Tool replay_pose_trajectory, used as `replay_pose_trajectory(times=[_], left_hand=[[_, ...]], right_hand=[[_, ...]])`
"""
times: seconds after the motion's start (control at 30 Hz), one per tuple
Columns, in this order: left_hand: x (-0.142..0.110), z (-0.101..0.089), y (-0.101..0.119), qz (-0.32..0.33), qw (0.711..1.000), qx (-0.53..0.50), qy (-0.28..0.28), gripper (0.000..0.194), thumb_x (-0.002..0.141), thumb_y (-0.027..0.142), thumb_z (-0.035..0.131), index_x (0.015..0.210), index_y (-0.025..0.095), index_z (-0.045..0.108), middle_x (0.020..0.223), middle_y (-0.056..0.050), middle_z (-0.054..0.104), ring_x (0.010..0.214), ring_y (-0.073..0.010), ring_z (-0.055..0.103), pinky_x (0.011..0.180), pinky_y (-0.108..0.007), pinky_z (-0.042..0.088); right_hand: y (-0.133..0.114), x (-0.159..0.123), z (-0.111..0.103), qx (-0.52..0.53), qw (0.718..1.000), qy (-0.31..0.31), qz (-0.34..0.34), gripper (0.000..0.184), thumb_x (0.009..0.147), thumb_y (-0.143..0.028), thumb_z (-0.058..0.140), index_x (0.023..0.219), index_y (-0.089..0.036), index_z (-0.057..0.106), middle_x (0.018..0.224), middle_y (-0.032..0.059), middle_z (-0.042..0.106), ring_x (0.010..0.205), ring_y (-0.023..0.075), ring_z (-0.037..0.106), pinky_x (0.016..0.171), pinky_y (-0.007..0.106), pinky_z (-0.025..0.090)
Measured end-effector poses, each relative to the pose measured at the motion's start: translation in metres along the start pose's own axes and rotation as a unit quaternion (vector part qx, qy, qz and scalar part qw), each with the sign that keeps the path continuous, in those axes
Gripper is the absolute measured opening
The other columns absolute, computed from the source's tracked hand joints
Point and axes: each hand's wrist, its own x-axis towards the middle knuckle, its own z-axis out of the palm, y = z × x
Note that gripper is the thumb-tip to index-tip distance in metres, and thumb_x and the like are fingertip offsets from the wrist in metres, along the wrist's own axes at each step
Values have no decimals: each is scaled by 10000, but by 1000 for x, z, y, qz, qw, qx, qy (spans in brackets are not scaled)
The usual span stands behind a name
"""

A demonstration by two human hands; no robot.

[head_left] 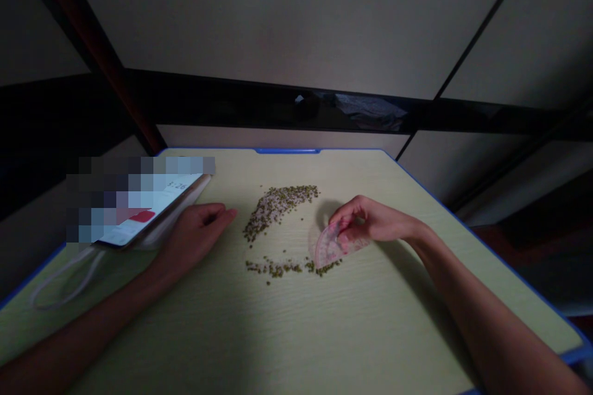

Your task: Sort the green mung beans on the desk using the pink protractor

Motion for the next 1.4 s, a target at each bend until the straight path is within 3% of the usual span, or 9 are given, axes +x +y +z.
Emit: replay_pose_trajectory(times=[0.7, 1.0, 1.4], left_hand=[[0, 1, -1, -9, 1000, -5, -4, 331, 672, 420, 404, 460, 200, 276, 444, 78, 256, 441, -73, 297, 467, -212, 239], [1, 1, -3, -13, 1000, -9, -7, 341, 672, 446, 387, 461, 203, 275, 442, 78, 251, 439, -78, 291, 467, -219, 234], [0, 1, -1, -23, 1000, -13, -7, 334, 659, 450, 388, 468, 206, 262, 450, 78, 243, 437, -76, 283, 466, -222, 232]], right_hand=[[-1, 1, 3, -7, 1000, -9, -1, 176, 618, -117, 640, 787, -69, 633, 580, -8, 580, 487, 55, 482, 449, 162, 337], [-3, -1, 5, -6, 999, -42, 5, 141, 624, -102, 614, 761, -69, 628, 602, 1, 584, 530, 77, 529, 496, 187, 397], [-4, -1, 5, -18, 998, -52, -8, 164, 642, -159, 642, 778, -70, 624, 606, 7, 593, 531, 79, 531, 485, 183, 394]])
